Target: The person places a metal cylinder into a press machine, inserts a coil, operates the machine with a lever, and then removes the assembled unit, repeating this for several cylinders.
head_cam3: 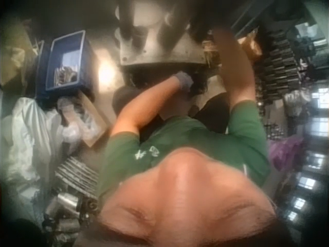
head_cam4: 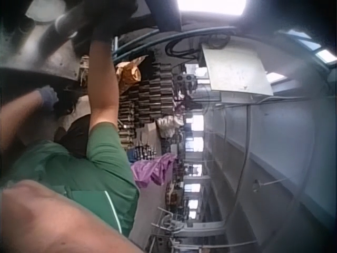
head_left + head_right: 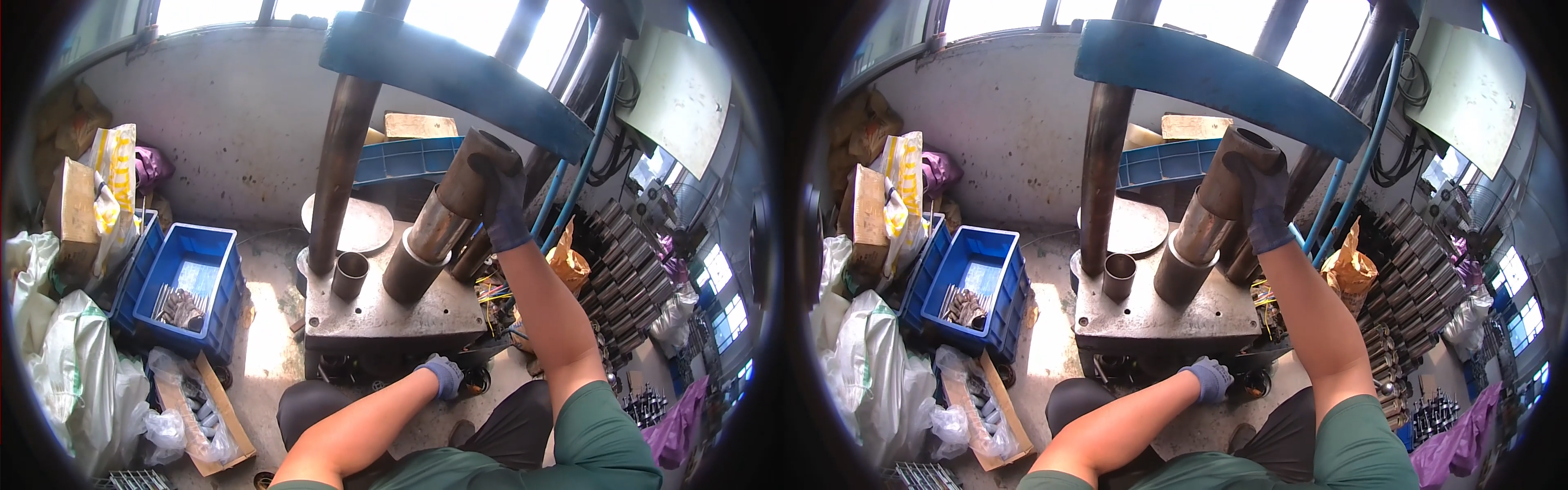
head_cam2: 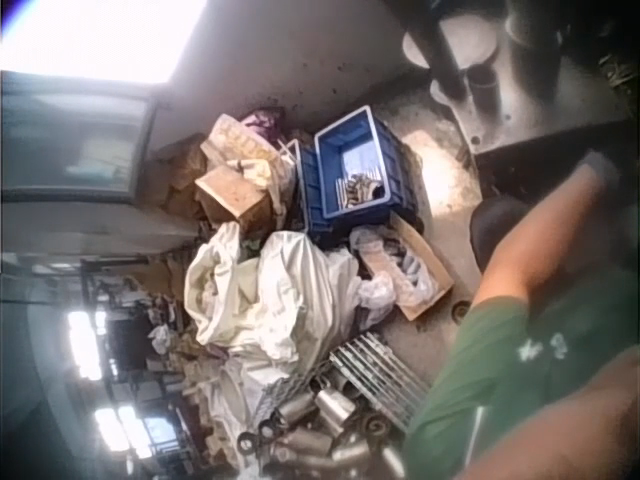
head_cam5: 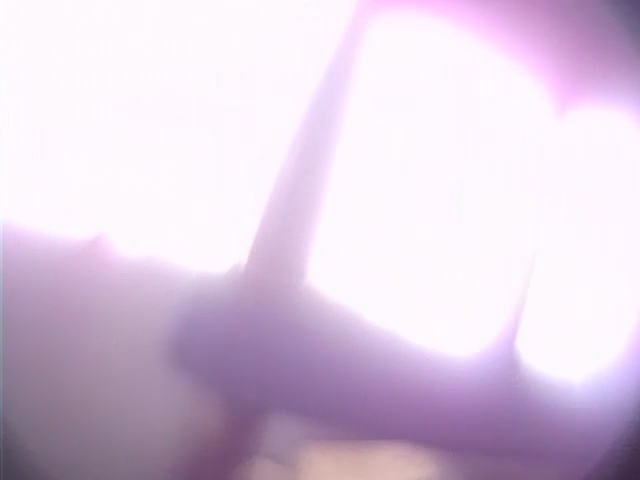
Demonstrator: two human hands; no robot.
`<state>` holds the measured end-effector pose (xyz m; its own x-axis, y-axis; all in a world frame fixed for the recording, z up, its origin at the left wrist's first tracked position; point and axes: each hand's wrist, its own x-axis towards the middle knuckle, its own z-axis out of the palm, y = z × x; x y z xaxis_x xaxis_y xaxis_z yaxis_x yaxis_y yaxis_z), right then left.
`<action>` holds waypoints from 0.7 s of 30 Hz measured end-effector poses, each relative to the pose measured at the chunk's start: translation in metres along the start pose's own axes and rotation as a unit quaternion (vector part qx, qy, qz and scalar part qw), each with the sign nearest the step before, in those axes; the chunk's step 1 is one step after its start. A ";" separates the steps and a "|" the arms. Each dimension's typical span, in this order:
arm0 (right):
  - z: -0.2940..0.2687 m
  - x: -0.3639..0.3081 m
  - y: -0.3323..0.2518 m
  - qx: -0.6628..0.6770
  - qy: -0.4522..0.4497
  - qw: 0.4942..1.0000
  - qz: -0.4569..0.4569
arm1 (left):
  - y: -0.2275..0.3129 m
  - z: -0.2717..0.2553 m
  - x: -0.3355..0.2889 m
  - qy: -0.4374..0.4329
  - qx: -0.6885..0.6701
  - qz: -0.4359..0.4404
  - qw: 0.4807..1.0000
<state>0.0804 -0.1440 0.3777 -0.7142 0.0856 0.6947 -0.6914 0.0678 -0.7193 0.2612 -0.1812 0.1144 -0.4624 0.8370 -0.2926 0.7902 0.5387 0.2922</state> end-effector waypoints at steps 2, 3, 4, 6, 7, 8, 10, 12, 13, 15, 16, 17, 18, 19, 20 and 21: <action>0.005 0.005 0.003 -0.009 0.004 1.000 0.004 | -0.001 0.000 0.000 0.003 -0.001 -0.002 1.000; 0.007 0.006 0.005 -0.018 0.010 1.000 0.005 | -0.002 0.001 0.000 0.007 0.001 -0.002 1.000; 0.007 0.009 0.007 -0.018 0.009 1.000 0.007 | -0.001 0.000 0.001 0.007 -0.001 -0.003 1.000; 0.002 0.013 0.011 -0.034 0.001 0.999 0.027 | -0.001 -0.001 0.002 0.002 0.001 -0.004 1.000; 0.001 0.013 0.015 -0.033 -0.001 0.999 0.029 | -0.001 -0.001 0.002 0.001 -0.001 -0.005 1.000; 0.000 0.012 0.019 -0.032 0.002 0.999 0.034 | -0.002 -0.001 0.001 0.007 0.002 -0.007 1.000; -0.003 0.011 0.028 -0.031 0.006 0.999 0.041 | -0.001 -0.002 0.000 0.012 0.005 -0.007 1.000; -0.010 0.009 0.040 -0.038 -0.001 0.999 0.006 | 0.000 -0.002 0.001 0.013 0.008 -0.003 1.000; -0.008 0.007 0.036 -0.036 -0.001 0.999 0.009 | -0.001 -0.003 0.001 0.011 0.007 -0.005 1.000; -0.002 -0.002 0.024 -0.088 -0.031 0.995 0.032 | -0.004 -0.002 -0.003 0.002 -0.005 -0.011 1.000; -0.005 -0.007 0.026 -0.088 -0.030 0.995 0.033 | -0.002 -0.002 -0.003 0.000 -0.005 -0.010 1.000; -0.009 -0.012 0.029 -0.080 -0.067 0.993 0.057 | 0.000 -0.001 -0.003 0.009 0.001 -0.009 1.000; -0.014 -0.018 0.030 -0.072 -0.104 0.989 0.080 | 0.002 -0.001 -0.003 0.019 0.007 -0.007 1.000; -0.016 -0.027 0.030 -0.071 -0.102 0.989 0.081 | 0.003 -0.003 -0.007 0.016 0.008 -0.007 1.000; -0.018 -0.037 0.030 -0.076 -0.095 0.991 0.064 | 0.004 -0.004 -0.010 0.028 0.006 -0.003 1.000; -0.022 -0.046 0.028 -0.082 -0.087 0.992 0.046 | 0.006 -0.007 -0.013 0.040 0.005 0.001 0.999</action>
<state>0.0965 -0.1246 0.3255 -0.7917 -0.0738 0.6065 -0.6053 0.2290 -0.7623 0.2690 -0.1882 0.1258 -0.4905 0.8435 -0.2187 0.7953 0.5359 0.2835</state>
